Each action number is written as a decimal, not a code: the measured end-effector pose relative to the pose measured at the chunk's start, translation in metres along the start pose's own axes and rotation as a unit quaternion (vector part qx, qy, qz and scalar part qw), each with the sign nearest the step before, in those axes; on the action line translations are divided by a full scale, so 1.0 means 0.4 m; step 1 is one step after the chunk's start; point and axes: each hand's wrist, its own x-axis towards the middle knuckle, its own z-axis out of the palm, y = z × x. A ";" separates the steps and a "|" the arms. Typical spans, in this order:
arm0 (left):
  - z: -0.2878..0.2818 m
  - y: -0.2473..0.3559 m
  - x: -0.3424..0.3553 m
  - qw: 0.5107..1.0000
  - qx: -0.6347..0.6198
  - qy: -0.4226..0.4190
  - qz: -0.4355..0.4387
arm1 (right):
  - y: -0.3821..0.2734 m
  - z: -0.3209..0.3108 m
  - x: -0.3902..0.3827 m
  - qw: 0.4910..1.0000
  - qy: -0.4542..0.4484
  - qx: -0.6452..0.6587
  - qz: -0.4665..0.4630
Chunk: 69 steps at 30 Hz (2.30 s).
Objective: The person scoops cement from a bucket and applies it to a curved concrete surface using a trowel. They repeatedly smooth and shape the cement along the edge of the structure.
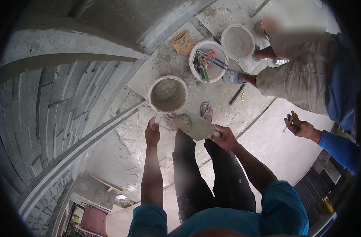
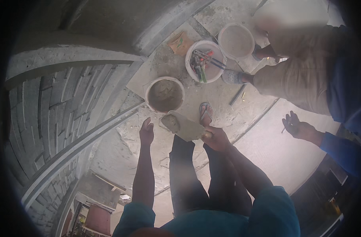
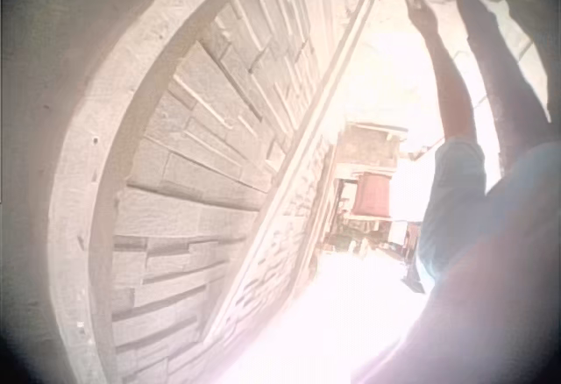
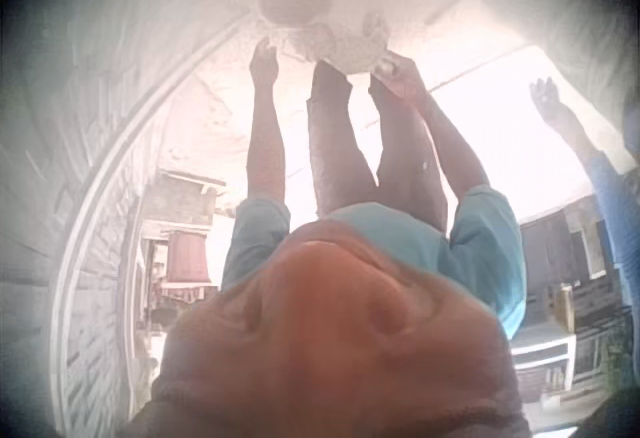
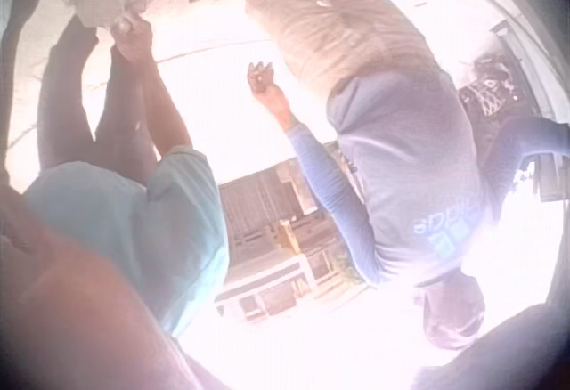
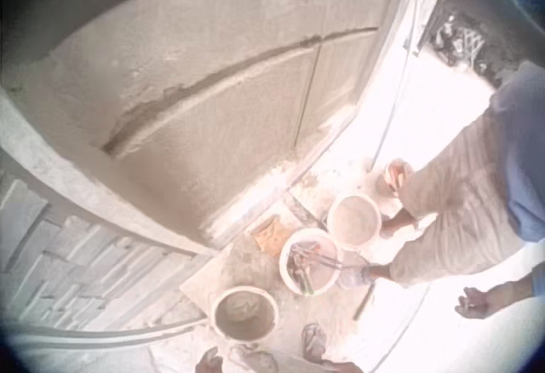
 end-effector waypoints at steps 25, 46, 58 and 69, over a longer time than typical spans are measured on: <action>-0.653 0.459 -0.400 0.940 0.034 0.109 0.322 | -0.717 -0.012 -0.502 0.972 0.044 0.067 -0.223; -0.886 1.310 -0.690 0.804 0.000 0.468 0.366 | -1.126 -0.422 -0.191 0.884 -0.146 -0.035 -0.443; -1.102 1.776 -0.957 0.549 0.362 0.660 0.364 | -1.355 -0.492 -0.136 0.838 -0.339 0.158 -0.398; -1.251 1.852 -1.023 0.466 0.512 0.678 0.247 | -1.842 -0.421 -0.182 0.822 -0.268 0.118 -0.488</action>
